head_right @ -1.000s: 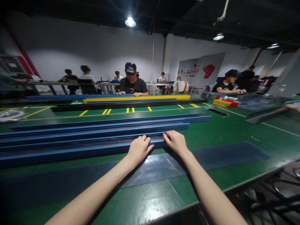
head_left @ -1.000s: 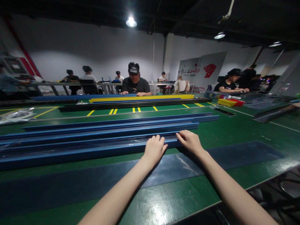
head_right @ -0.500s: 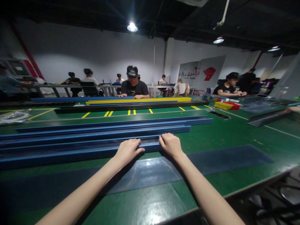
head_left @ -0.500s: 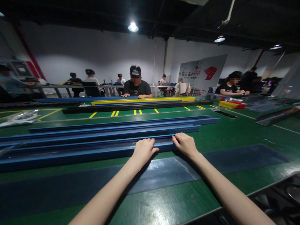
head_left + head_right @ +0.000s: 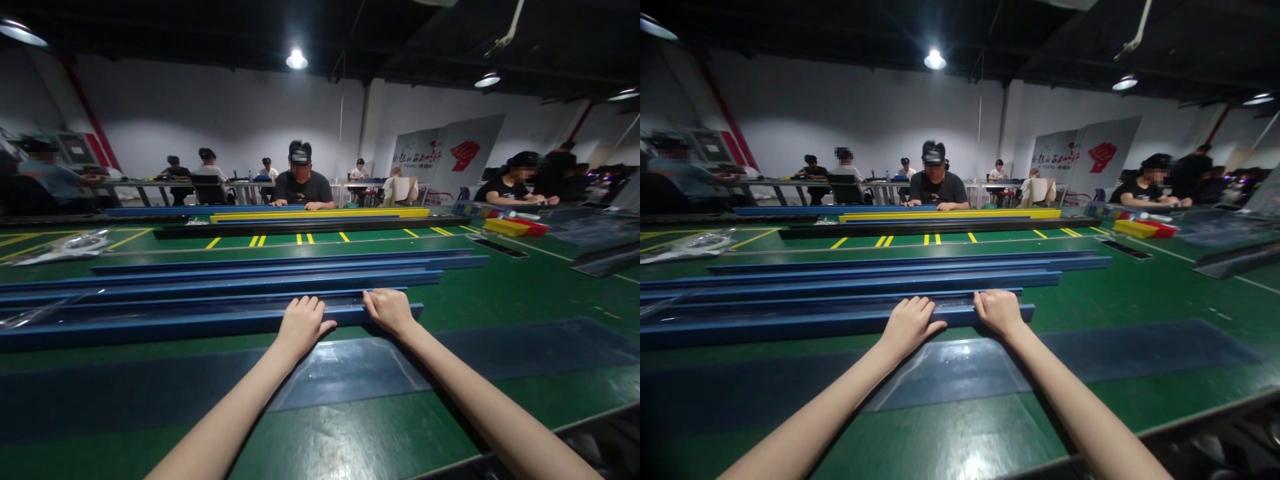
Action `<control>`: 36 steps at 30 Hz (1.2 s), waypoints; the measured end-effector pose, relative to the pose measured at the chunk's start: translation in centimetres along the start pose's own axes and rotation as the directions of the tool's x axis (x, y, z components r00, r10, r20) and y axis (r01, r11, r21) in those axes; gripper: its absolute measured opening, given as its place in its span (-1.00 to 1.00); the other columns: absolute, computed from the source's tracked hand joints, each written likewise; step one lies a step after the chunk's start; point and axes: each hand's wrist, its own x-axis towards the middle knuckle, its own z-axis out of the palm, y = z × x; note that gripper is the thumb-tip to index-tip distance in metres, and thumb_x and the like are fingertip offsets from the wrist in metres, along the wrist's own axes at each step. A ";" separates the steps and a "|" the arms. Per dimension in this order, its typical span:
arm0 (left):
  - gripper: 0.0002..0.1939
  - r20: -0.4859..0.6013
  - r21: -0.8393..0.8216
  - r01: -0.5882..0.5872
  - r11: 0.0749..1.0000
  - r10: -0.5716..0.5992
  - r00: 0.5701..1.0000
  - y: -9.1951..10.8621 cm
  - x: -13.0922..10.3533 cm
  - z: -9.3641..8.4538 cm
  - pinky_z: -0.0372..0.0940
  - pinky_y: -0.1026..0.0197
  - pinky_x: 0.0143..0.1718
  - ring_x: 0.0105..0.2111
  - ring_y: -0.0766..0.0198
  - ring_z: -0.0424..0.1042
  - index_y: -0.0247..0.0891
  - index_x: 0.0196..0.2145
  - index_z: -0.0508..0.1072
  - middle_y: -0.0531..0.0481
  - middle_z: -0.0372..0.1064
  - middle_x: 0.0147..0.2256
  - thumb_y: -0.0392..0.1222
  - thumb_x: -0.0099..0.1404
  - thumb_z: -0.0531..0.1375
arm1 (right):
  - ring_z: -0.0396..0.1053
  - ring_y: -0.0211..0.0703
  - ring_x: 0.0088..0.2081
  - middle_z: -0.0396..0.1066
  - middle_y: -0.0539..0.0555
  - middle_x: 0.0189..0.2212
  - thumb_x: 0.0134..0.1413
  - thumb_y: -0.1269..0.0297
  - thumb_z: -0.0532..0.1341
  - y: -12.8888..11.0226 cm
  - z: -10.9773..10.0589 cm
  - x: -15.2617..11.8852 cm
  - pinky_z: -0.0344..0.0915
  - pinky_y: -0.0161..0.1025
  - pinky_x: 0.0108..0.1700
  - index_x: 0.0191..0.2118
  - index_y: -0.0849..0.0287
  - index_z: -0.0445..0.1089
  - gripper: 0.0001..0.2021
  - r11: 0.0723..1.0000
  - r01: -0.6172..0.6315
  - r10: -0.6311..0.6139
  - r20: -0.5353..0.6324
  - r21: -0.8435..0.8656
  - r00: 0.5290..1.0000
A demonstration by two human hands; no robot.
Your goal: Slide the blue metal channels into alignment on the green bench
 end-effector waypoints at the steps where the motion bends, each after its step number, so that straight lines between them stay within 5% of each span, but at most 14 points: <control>1: -0.65 -0.016 0.009 0.001 1.000 -0.001 1.000 0.0 -0.1 0.1 0.11 0.16 -0.36 -0.34 0.15 0.31 -0.30 -0.39 0.34 -0.06 0.35 -0.38 0.09 0.14 0.09 | 0.30 -0.29 -0.55 0.42 0.06 -0.61 0.16 0.23 -0.13 -0.1 0.0 0.1 -0.15 -0.28 -0.51 -0.61 0.19 0.41 -0.52 1.000 -0.008 0.008 0.012 -0.004 1.000; 8: -0.65 -0.068 0.023 0.007 1.000 -0.005 0.998 0.1 -0.3 0.5 0.09 0.16 -0.36 -0.35 0.16 0.29 -0.30 -0.40 0.33 -0.06 0.34 -0.39 0.09 0.14 0.09 | 0.31 -0.28 -0.53 0.43 0.08 -0.57 0.16 0.16 -0.13 -1.1 -0.5 0.4 -0.15 -0.29 -0.51 -0.58 0.20 0.41 -0.51 1.000 -0.018 0.018 0.057 -0.002 0.998; 24: -0.64 0.027 -0.039 0.037 0.999 -0.036 0.999 0.1 -0.4 -0.2 0.09 0.13 -0.27 -0.24 0.13 0.26 -0.31 -0.32 0.34 -0.11 0.33 -0.28 0.08 0.19 0.04 | 0.30 -0.27 -0.36 0.37 0.08 -0.41 0.20 0.08 -0.21 -0.7 -1.6 0.2 0.02 -0.35 -0.39 -0.36 0.18 0.33 -0.55 0.957 0.211 -0.264 0.296 0.198 0.918; 36: -0.65 0.025 -0.072 0.010 0.997 -0.008 1.000 -0.1 -0.3 -0.3 0.08 0.15 -0.27 -0.20 0.14 0.25 -0.30 -0.32 0.34 -0.09 0.35 -0.22 0.07 0.19 0.04 | 0.32 -0.19 -0.26 0.36 0.10 -0.33 0.12 0.00 -0.08 0.3 -1.7 -0.2 0.08 -0.33 -0.33 -0.20 0.17 0.35 -0.60 0.954 0.168 -0.242 0.309 0.247 0.920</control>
